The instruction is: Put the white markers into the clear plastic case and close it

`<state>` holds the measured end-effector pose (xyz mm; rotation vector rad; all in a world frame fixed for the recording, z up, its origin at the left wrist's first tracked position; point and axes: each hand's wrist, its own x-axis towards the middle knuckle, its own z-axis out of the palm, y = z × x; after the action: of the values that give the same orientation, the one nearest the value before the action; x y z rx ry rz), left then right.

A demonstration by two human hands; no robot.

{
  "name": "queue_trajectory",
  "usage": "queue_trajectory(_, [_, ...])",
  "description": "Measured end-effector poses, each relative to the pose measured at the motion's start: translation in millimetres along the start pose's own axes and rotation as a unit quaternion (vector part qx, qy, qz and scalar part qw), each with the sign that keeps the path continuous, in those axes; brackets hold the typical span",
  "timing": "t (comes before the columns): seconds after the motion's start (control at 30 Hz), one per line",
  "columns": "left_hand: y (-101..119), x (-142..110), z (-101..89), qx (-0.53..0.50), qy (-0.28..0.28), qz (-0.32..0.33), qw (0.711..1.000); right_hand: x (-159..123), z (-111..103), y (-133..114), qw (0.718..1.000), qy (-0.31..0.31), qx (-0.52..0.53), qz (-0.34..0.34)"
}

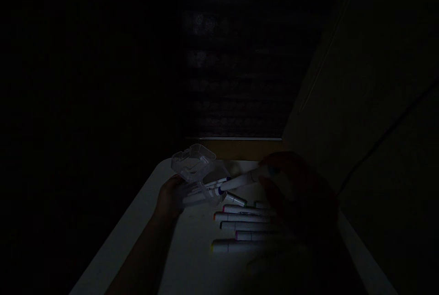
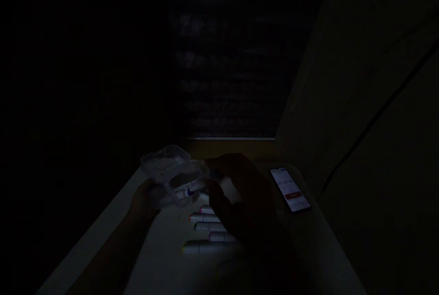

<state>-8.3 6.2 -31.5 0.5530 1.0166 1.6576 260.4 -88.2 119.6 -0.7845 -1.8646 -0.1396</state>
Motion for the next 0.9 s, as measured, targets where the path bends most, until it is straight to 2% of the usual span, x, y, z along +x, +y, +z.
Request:
queue_trajectory(0.27, [-4, 7, -7.6, -0.004, -0.005, -0.014, 1.000, 0, 7, -12, 0.998, -0.014, 0.041, -0.036])
queue_trajectory(0.4, [-2, 4, -4.0, -0.004, 0.008, -0.016, 1.000, 0, 11, -7, 0.996, -0.058, 0.056, -0.039])
queue_trajectory(0.5, [2, -1, 1.7, -0.005, 0.009, -0.015, 1.000, -1, 11, -1, 0.994, -0.092, 0.049, -0.016])
queue_trajectory(0.63, [4, -5, 5.3, -0.002, 0.007, -0.010, 1.000, -3, 10, 7, 0.985, -0.166, 0.031, 0.033])
queue_trajectory(0.8, [4, -3, 4.5, -0.019, 0.005, -0.029, 0.999, -6, 15, 14, 0.955, -0.280, 0.038, 0.089])
queue_trajectory(0.9, [3, -2, 3.6, -0.013, 0.002, -0.020, 1.000, -6, 19, 16, 0.941, -0.316, 0.052, 0.112])
